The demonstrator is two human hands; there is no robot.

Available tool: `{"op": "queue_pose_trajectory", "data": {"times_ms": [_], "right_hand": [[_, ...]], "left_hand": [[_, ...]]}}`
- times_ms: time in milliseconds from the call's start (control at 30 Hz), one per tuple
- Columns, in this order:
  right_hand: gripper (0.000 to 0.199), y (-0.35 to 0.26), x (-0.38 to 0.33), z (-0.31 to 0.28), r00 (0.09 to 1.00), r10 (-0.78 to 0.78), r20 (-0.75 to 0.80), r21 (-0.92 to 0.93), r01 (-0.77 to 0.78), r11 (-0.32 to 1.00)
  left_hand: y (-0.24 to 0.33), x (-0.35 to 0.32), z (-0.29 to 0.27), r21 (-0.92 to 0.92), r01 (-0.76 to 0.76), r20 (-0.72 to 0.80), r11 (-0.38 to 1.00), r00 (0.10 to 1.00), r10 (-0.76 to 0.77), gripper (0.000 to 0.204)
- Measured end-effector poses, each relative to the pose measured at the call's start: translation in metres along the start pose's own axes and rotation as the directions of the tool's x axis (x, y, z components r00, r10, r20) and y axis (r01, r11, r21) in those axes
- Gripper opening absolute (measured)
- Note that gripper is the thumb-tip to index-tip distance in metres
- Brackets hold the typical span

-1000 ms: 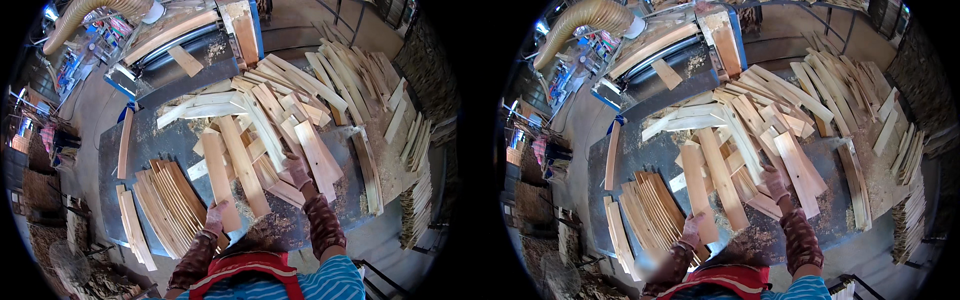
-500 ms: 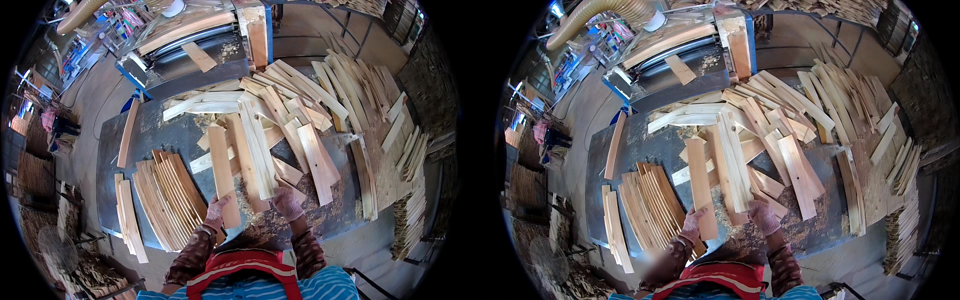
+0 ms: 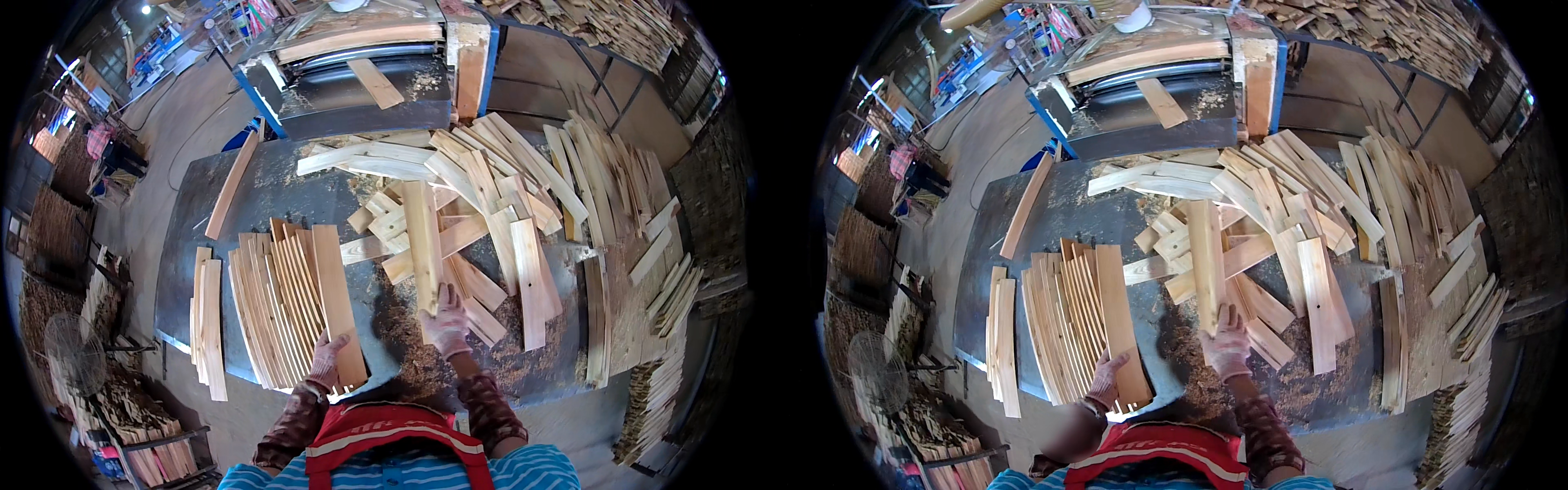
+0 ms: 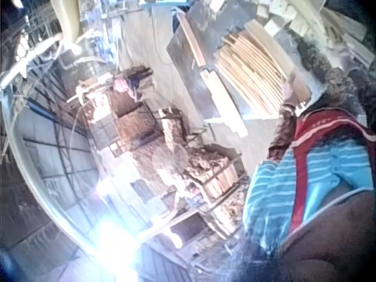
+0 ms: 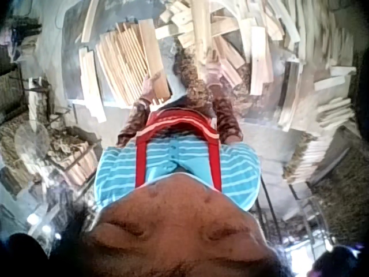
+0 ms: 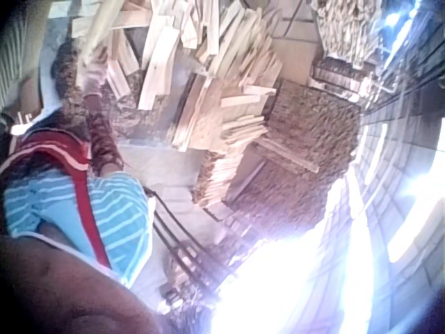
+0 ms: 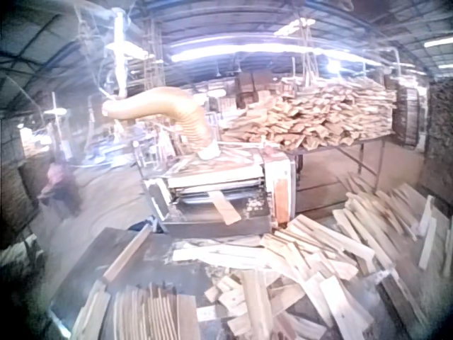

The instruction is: The person sorts and stacks light-colored wooden planks on a metal workbench in a workshop. They repeatedly pick up planks, align them, and place them into neat piles, while another worker is visible in the background.

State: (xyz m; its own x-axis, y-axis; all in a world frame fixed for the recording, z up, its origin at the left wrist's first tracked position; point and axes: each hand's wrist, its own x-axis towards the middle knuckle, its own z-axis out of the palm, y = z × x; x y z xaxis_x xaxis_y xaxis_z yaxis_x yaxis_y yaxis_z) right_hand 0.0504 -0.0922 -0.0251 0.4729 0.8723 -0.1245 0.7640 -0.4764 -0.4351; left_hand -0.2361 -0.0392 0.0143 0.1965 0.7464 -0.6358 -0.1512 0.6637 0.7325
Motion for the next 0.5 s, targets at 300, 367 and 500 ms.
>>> {"op": "queue_pose_trajectory", "data": {"times_ms": [300, 367, 500], "right_hand": [[0.104, -0.04, 0.032, 0.001, 0.986, 0.165, -0.019, -0.119, -0.166, 0.979], [0.087, 0.024, 0.029, 0.027, 0.994, -0.029, -0.106, 0.428, 0.072, 0.901], [0.065, 0.019, 0.016, 0.037, 0.981, -0.123, 0.147, 0.97, -0.119, 0.21]], "left_hand": [[0.007, -0.03, -0.079, -0.072, -0.053, -0.151, 0.996, 0.988, 0.041, 0.049], [0.025, -0.033, -0.097, -0.068, -0.082, -0.136, 0.994, 0.988, 0.072, 0.049], [0.034, -0.025, -0.194, 0.077, -0.183, -0.274, 0.98, 0.941, 0.197, 0.045]]}}
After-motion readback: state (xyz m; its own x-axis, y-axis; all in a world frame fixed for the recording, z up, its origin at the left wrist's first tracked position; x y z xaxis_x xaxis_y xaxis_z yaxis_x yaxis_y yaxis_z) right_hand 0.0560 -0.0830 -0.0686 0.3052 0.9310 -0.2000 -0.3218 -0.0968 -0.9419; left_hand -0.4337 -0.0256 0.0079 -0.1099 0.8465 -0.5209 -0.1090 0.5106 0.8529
